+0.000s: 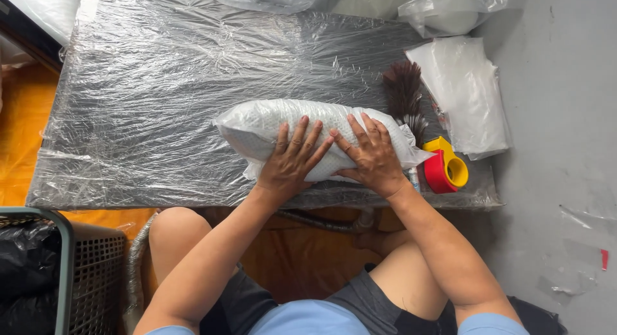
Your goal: Putting material into a plastic bag, vacuuming out the air to compress it, and sealing it with tape.
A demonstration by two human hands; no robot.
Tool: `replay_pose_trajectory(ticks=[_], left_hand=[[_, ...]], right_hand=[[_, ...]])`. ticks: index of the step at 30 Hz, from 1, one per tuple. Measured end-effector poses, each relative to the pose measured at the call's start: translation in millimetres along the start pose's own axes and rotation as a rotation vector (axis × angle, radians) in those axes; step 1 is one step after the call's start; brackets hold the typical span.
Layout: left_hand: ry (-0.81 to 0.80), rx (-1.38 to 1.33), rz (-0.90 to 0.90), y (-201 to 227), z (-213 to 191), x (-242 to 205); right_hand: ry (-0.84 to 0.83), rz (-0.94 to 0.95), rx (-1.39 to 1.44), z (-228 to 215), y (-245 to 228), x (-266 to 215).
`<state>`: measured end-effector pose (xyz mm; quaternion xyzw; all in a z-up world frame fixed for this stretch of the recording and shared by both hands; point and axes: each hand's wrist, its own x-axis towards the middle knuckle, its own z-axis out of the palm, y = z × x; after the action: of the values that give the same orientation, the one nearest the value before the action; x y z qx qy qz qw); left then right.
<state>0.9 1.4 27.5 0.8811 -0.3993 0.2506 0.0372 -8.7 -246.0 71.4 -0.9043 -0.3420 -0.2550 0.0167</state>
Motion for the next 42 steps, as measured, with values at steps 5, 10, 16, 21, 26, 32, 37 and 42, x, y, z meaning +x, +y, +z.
replay_pose_trajectory(ticks=[5,10,16,21,26,32,37,42], left_hand=[[-0.058,-0.029,-0.032,3.9,14.5,-5.4],[0.117,-0.005,-0.025,1.3,18.5,-9.5],[0.174,-0.061,0.015,-1.7,-7.0,-8.7],[0.267,-0.111,0.037,-0.3,-4.6,-9.6],[0.044,-0.202,-0.037,2.6,-30.7,-8.7],[0.068,-0.130,-0.046,5.1,-20.2,-9.2],[0.338,0.048,-0.017,6.0,5.6,-6.4],[0.351,0.092,-0.097,11.4,3.9,-7.6]], right_hand=[[-0.024,0.026,0.009,-2.7,-2.0,-1.9],[-0.045,0.068,-0.015,-4.2,-6.4,2.7],[-0.281,0.194,-0.098,-36.1,-32.4,21.2],[-0.481,0.352,-0.175,-59.9,-56.6,22.9],[0.017,0.537,0.023,-82.4,-70.4,-33.6],[0.164,0.953,-0.061,-102.3,22.5,-135.8],[-0.450,1.124,-0.058,-55.9,86.1,-210.9],[-0.626,0.941,-0.193,-33.1,100.2,-235.1]])
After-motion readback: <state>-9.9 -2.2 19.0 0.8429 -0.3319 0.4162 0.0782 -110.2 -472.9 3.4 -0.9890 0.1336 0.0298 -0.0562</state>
